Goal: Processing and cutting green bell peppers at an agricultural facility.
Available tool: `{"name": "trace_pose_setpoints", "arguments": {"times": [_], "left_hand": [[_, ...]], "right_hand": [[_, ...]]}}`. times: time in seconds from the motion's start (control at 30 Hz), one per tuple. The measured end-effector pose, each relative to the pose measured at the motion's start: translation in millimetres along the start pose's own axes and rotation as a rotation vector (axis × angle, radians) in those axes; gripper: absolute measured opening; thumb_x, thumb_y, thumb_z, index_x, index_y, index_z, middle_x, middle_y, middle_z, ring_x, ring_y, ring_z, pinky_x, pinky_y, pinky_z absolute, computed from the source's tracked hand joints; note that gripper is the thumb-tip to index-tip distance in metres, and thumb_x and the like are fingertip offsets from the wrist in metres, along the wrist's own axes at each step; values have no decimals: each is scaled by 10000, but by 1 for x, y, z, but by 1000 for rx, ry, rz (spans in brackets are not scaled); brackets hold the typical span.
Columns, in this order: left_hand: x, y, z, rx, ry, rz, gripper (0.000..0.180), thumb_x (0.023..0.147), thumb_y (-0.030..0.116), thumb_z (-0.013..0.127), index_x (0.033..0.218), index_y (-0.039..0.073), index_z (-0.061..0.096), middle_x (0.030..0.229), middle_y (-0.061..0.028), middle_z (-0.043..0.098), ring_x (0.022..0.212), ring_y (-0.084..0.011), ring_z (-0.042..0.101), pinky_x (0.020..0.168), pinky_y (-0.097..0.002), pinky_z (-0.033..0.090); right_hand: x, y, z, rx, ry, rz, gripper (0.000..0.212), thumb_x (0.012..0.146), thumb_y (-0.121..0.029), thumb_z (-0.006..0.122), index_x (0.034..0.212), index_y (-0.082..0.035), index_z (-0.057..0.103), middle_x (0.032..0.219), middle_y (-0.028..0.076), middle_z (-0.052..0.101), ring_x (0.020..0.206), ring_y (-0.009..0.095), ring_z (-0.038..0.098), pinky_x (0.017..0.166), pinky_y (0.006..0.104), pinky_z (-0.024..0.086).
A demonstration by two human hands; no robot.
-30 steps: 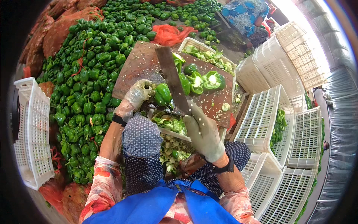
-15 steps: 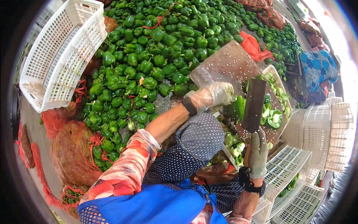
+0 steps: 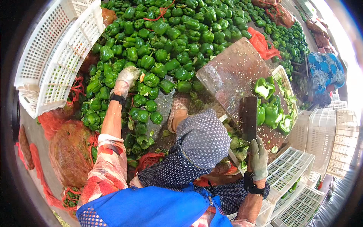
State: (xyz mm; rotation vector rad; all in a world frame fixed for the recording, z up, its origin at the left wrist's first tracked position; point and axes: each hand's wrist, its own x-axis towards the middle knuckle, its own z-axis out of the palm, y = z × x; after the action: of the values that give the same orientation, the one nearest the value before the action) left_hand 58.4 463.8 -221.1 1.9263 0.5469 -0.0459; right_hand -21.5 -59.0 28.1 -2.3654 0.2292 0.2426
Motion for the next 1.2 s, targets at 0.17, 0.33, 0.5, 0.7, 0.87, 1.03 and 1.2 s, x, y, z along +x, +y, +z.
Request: {"name": "trace_pose_setpoints", "arguments": {"times": [0.17, 0.33, 0.5, 0.7, 0.87, 1.03, 1.2], "left_hand": [[23, -17, 34, 297, -44, 7, 364, 798, 237, 717, 1033, -30, 641, 936, -125, 697, 840, -214, 647, 758, -313, 492], [59, 24, 36, 536, 152, 88, 434, 731, 246, 767, 1095, 44, 643, 1022, -168, 679, 915, -311, 655, 802, -371, 504], [91, -5, 44, 511, 152, -31, 714, 724, 328, 782, 1311, 33, 505, 1215, -206, 597, 1105, -332, 589, 926, -364, 470], [81, 30, 53, 328, 16, -190, 649, 825, 297, 701, 1355, 26, 442, 1166, -228, 604, 1118, -389, 568, 933, -390, 465], [53, 60, 76, -709, 34, -154, 475, 853, 7, 574, 1296, 46, 409, 1075, -87, 565, 788, -194, 573, 649, -316, 516], [-28, 159, 57, -750, -312, 127, 628, 806, 32, 645, 1366, 117, 373, 1140, -81, 591, 909, -192, 614, 702, -325, 549], [-82, 276, 122, -289, -530, 330, 665, 790, -44, 666, 1370, 96, 372, 1096, -99, 635, 865, -163, 626, 665, -257, 532]], "right_hand": [[-1, -6, 2, 5, -6, 83, 359, 968, -219, 501, 1216, 36, 550, 784, 39, 585, 657, 103, 516, 566, 251, 430], [11, 40, -6, -229, 17, -329, 364, 953, -194, 514, 1217, 55, 541, 860, 74, 633, 747, 133, 549, 635, 278, 464], [4, -6, 3, 25, -35, 145, 366, 960, -191, 505, 1237, 44, 546, 786, 19, 581, 649, 79, 485, 563, 242, 413], [4, -3, 0, 127, -43, 190, 331, 961, -177, 506, 1221, 20, 565, 746, -14, 546, 620, 61, 458, 534, 221, 382], [-3, 3, -8, -14, 27, 154, 318, 959, -174, 506, 1193, 28, 581, 830, 13, 614, 635, 75, 472, 557, 242, 407], [8, 5, -2, -90, -107, -98, 366, 962, -233, 487, 1206, 32, 554, 825, 172, 655, 684, 183, 591, 661, 343, 476], [7, 38, -10, -240, -35, -305, 418, 942, -288, 540, 1222, 23, 543, 997, 253, 639, 935, 302, 653, 785, 373, 516]]}}
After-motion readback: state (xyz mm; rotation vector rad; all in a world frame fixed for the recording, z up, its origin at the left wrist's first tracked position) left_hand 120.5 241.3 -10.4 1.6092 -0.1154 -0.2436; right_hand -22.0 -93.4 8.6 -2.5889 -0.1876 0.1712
